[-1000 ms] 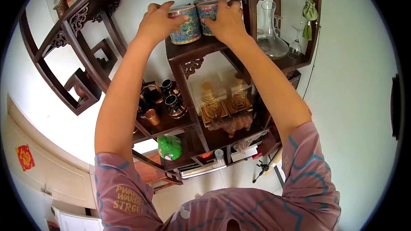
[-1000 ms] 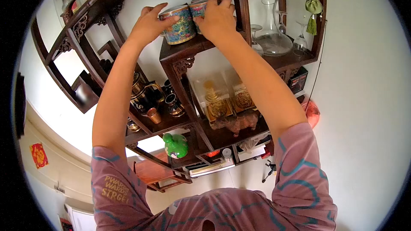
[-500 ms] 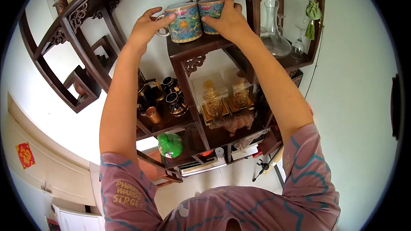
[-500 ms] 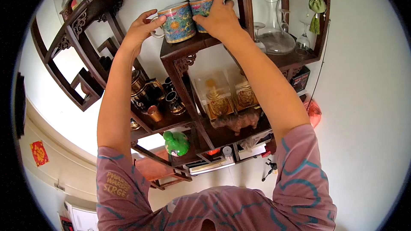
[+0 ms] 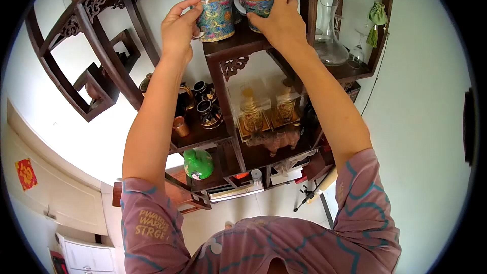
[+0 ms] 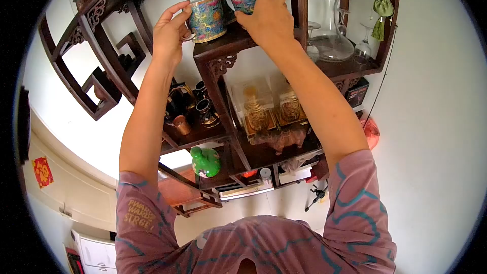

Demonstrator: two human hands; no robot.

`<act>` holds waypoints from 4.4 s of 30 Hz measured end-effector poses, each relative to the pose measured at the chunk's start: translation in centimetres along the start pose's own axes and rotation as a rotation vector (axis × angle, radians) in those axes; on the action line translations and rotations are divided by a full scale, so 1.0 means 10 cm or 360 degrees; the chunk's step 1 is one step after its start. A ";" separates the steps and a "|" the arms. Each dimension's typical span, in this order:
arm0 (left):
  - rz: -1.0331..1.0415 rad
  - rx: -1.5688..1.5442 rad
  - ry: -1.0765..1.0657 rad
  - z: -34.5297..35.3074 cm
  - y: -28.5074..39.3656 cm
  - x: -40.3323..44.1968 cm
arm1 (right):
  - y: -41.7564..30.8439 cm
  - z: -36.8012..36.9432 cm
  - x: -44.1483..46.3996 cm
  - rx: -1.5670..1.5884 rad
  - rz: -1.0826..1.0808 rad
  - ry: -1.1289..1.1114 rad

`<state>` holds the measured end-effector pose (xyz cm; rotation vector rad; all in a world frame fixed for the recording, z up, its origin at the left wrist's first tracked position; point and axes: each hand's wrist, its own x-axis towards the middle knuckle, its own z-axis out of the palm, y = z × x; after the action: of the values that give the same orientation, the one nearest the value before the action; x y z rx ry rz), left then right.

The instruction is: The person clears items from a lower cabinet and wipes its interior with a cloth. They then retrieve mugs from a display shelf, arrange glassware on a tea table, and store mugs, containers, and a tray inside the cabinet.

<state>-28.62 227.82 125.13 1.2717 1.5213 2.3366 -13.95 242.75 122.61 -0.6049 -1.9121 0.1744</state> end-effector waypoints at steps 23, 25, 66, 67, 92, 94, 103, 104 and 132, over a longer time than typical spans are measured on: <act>-0.0147 -0.0124 -0.0513 0.00 0.10 -0.01 | -0.44 -0.83 -0.37 0.1050 0.0152 -0.0512; -0.0140 -0.0115 -0.0644 -0.03 0.11 0.01 | -0.39 -0.74 -0.24 0.0966 0.0233 -0.0664; -0.0954 0.0316 0.0313 -1.39 1.23 -2.41 | -0.03 0.43 0.54 0.1126 0.0523 -0.0810; -0.1013 0.0230 0.0377 -1.45 1.20 -2.51 | -0.09 0.47 0.58 0.1064 0.0614 -0.0871; -0.1138 -0.0036 0.0626 -2.67 0.68 -3.15 | -0.32 0.17 0.36 0.0290 0.0175 -0.0697; -0.1154 -0.0024 0.0625 -2.72 0.67 -3.18 | -0.62 0.00 0.18 -0.0278 -0.0120 -0.0397; -0.1203 -0.0064 0.0657 -2.94 0.62 -3.40 | -1.44 1.10 0.43 -0.0767 -0.0820 -0.0435; -0.1218 -0.0051 0.0674 -2.95 0.65 -3.43 | -1.45 1.17 0.49 -0.0779 -0.0818 -0.0422; -0.1356 -0.0053 0.0777 -3.34 0.32 -3.59 | -0.90 0.63 0.19 -0.0976 -0.0227 0.0250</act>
<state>-26.40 185.09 100.86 -0.0449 1.6559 2.0877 -23.10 236.90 125.03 -0.8504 -1.8382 -0.5559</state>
